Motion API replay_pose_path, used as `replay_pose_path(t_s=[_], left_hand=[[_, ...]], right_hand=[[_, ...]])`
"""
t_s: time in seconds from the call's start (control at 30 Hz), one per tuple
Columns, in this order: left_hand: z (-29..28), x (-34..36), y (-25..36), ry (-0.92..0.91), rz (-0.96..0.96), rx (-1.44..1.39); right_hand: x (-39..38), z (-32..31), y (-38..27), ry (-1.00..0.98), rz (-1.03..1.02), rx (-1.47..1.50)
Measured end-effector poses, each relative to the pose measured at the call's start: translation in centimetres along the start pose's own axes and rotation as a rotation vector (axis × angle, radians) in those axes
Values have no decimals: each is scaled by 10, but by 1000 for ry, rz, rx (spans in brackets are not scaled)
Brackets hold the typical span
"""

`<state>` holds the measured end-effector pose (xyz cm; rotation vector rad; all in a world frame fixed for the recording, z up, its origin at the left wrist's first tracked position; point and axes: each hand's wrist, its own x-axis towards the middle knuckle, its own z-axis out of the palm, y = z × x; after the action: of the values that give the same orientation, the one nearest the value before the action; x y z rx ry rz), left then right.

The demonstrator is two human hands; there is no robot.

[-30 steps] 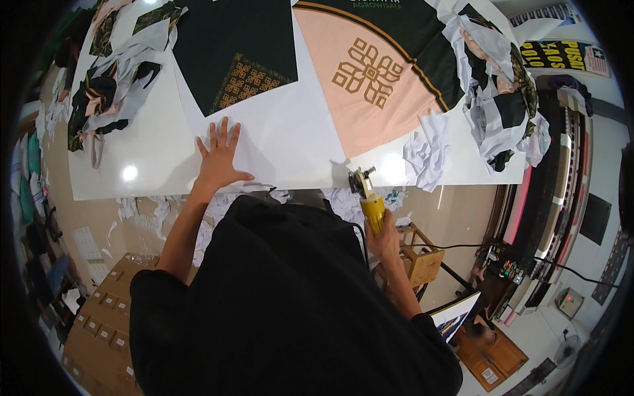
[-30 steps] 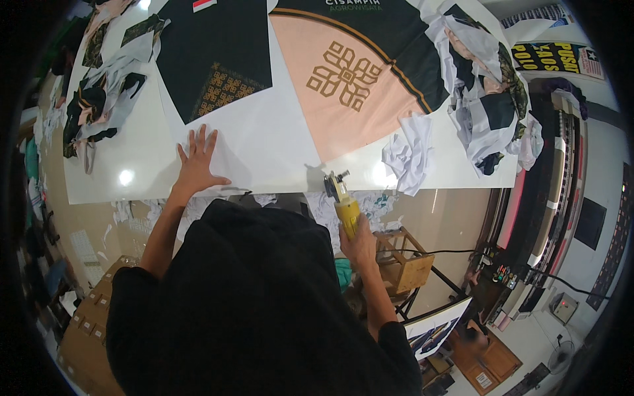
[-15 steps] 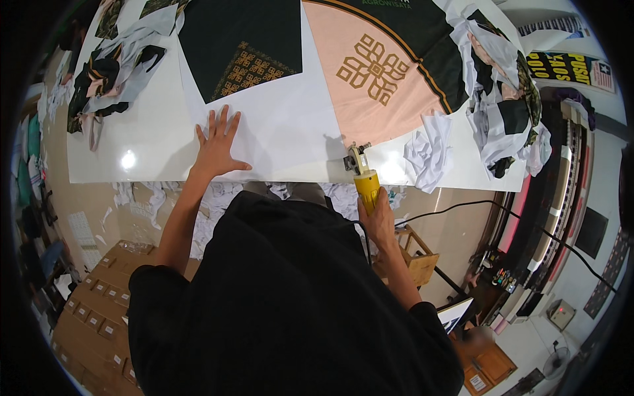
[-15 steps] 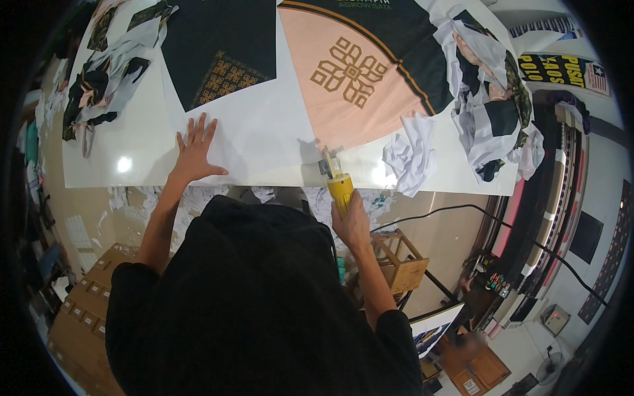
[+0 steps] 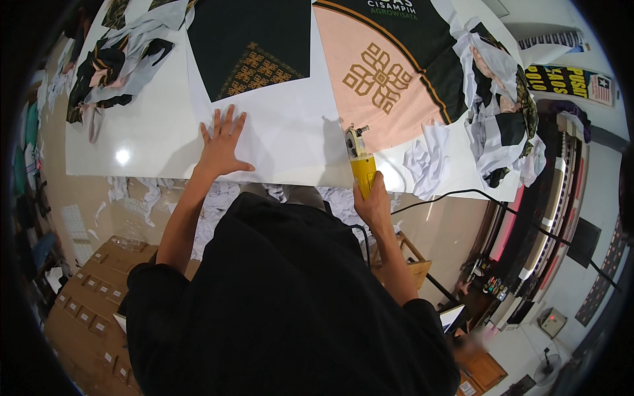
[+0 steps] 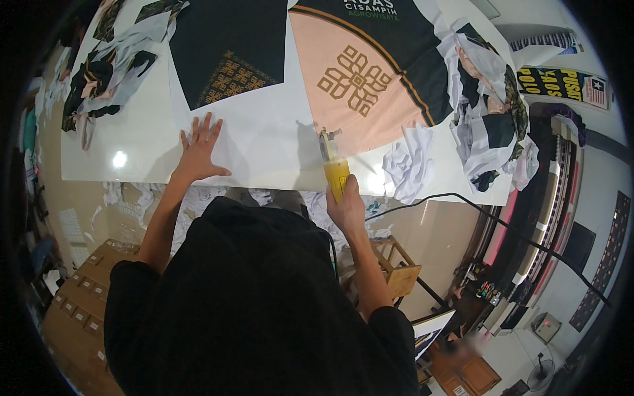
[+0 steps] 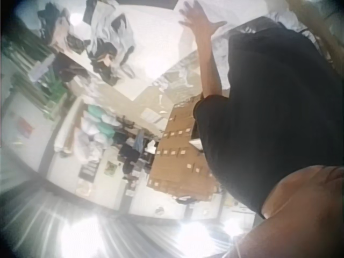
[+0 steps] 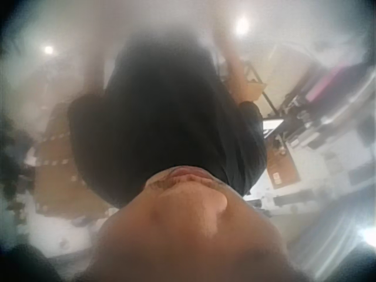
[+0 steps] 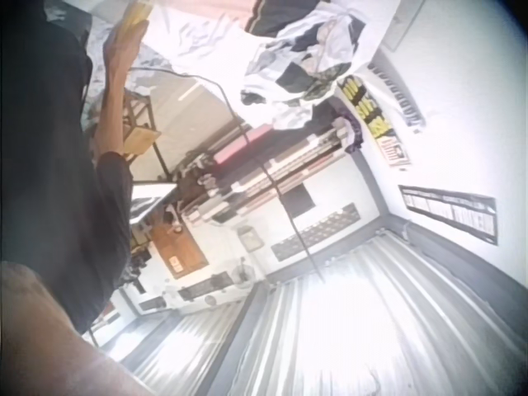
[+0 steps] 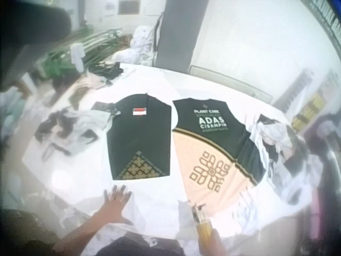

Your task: The person lays out several printed fabric pieces on a large white table and uses a handheld electric fabric cutter to trim away the excess white border from each piece.

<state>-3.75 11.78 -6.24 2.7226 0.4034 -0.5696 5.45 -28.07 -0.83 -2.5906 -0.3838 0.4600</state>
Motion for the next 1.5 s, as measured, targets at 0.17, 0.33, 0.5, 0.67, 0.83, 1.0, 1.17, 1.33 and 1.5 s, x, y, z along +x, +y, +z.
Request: replay_pose_path(t_s=[0.17, 0.33, 0.5, 0.67, 0.83, 1.0, 1.17, 1.33, 1.5], left_hand=[[1, 0, -1, 7, 7, -4], [4, 0, -4, 27, 20, -12], [5, -1, -4, 34, 25, -7], [1, -2, -3, 19, 17, -26], [-9, -1, -2, -27, 17, -19], [-19, 3, -7, -74, 35, -24], [-32, 13, -11, -96, 47, -67], [-38, 22, -17, -87, 59, -128], [-46, 28, -19, -115, 71, -184]], right_hand=[[23, -2, -16, -36, 19, -4], [50, 3, -24, 11, -77, -21], [81, 5, -41, 13, -102, -44], [111, 8, -59, 43, -143, -68], [143, 10, -72, 42, -167, -68], [178, 11, -88, 45, -190, -63], [214, 14, -101, 91, -228, -116], [250, 13, -125, 81, -213, -100], [281, 11, -145, 49, -179, -135]])
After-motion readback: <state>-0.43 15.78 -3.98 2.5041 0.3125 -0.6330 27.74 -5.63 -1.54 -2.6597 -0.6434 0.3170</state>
